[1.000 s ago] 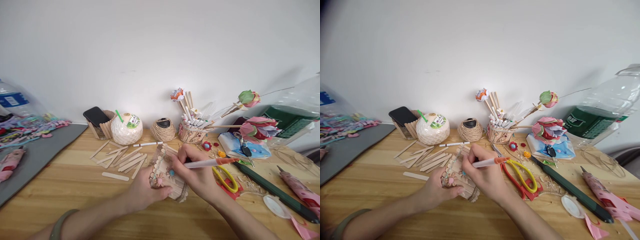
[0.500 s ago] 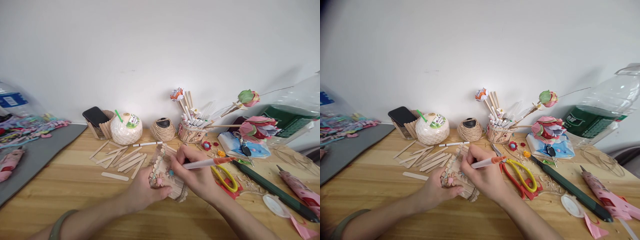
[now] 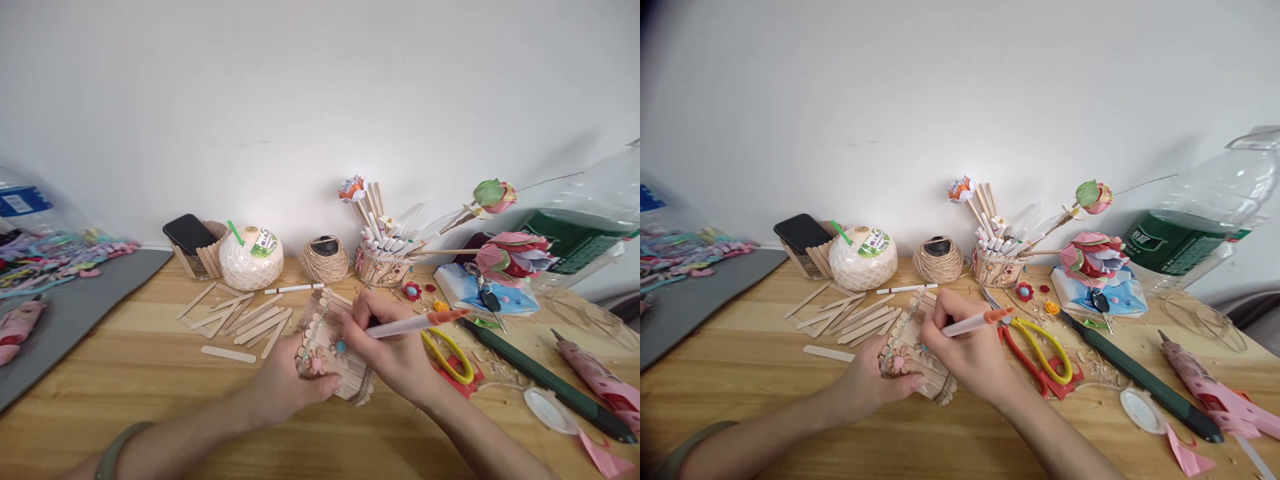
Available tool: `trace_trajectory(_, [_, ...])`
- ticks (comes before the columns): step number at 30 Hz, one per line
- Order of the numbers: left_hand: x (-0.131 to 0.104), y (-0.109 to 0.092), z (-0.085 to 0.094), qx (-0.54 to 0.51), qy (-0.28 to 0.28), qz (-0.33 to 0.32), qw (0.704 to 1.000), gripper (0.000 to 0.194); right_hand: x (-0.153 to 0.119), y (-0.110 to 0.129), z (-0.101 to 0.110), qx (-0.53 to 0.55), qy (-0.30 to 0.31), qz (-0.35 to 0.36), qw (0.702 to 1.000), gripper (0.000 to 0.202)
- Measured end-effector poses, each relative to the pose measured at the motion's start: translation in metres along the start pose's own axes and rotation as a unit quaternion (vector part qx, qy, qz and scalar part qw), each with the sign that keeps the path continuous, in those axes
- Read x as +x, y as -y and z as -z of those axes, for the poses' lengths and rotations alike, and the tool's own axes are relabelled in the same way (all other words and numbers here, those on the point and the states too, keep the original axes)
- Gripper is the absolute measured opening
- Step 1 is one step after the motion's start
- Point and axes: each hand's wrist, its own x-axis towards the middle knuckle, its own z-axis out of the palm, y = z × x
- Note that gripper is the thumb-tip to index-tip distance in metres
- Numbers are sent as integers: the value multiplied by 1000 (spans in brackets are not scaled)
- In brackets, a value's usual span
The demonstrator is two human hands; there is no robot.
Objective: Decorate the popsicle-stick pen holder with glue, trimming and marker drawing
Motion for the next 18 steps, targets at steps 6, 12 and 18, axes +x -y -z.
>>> trace_trajectory(6, [0,1,1,-2,7,-4,1000,22,1,-1,1,-1,-12,3,1000,30])
trace_trajectory(12, [1,2,2,-4,9,1,1000,24,0,0,1,9,4,0,1000,29])
trace_trajectory(18, [-1,3,1,-4,6,-4,1000,23,0,0,-1,-3,7,0,1000,30])
